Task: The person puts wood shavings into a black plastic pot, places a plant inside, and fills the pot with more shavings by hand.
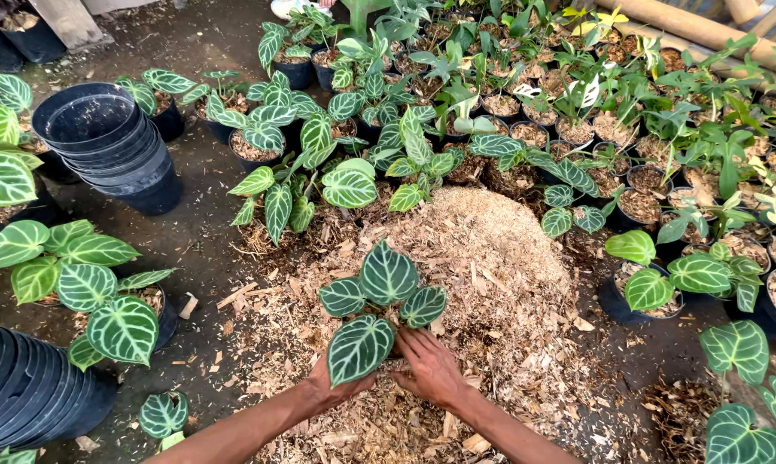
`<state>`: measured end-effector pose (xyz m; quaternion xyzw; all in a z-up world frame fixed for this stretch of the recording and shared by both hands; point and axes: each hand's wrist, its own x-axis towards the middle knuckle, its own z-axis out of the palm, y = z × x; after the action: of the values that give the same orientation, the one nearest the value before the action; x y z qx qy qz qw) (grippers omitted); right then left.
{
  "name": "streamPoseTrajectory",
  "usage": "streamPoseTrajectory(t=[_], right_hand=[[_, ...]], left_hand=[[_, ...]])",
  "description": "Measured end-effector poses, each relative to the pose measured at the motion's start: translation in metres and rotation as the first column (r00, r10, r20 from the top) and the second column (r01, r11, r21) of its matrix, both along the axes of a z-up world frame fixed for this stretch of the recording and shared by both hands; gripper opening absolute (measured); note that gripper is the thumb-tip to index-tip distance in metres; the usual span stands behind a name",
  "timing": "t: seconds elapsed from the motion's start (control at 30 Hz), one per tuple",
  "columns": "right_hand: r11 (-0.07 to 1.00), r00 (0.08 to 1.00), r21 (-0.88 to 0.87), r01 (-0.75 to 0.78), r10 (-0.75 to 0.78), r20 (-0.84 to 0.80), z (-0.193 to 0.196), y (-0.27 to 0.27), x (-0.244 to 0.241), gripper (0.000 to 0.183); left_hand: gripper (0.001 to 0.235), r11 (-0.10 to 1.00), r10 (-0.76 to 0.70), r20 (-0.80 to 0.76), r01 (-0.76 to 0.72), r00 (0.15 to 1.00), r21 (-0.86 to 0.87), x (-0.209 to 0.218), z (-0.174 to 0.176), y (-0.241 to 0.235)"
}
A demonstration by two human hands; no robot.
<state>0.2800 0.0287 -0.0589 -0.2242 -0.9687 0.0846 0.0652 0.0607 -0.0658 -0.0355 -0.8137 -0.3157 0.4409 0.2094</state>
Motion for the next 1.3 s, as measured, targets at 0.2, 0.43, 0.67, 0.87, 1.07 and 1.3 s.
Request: streamPoseTrajectory(t=[0.2, 0.43, 0.67, 0.87, 1.07, 1.3], right_hand=[[0.981, 0.999, 0.194, -0.029, 0.02, 0.047, -0.014, 0.006, -0.013, 0.058], [0.999, 1.0, 0.045, -0.022, 0.022, 0.008, 0.005, 0.004, -0.013, 0.06], [0.985, 0.981, 0.107, 0.137, -0.12, -0.155, -0.011, 0.018, 0.026, 0.053], [0.956, 0.949, 0.143, 0.258, -0.222, -0.225, -0.028, 0.06, 0.056, 0.051], [0.933, 0.923, 0.031, 0.359, -0.35, -0.157, -0.005, 0.084, 0.041, 0.073], [0.858, 0.86, -0.142, 0.493, -0.506, -0.067, 0.032, 0.093, 0.019, 0.101]], left_hand=[[0.027, 0.959, -0.13, -0.246, 0.185, 0.96, 0.214, -0.016, -0.03, 0.017], [0.026, 0.81, -0.416, -0.54, 0.568, 0.732, 0.146, -0.025, -0.044, 0.016], [0.036, 0.903, 0.409, 0.843, -0.287, 0.351, -0.318, -0.05, 0.0, -0.003], [0.069, 0.88, 0.469, 0.726, -0.338, 0.503, -0.334, -0.092, 0.018, -0.006], [0.066, 0.796, 0.511, 0.713, -0.578, 0.48, -0.181, -0.115, 0.0, 0.029], [0.02, 0.598, 0.112, 0.95, -0.744, -0.291, -0.298, -0.069, 0.052, 0.134]])
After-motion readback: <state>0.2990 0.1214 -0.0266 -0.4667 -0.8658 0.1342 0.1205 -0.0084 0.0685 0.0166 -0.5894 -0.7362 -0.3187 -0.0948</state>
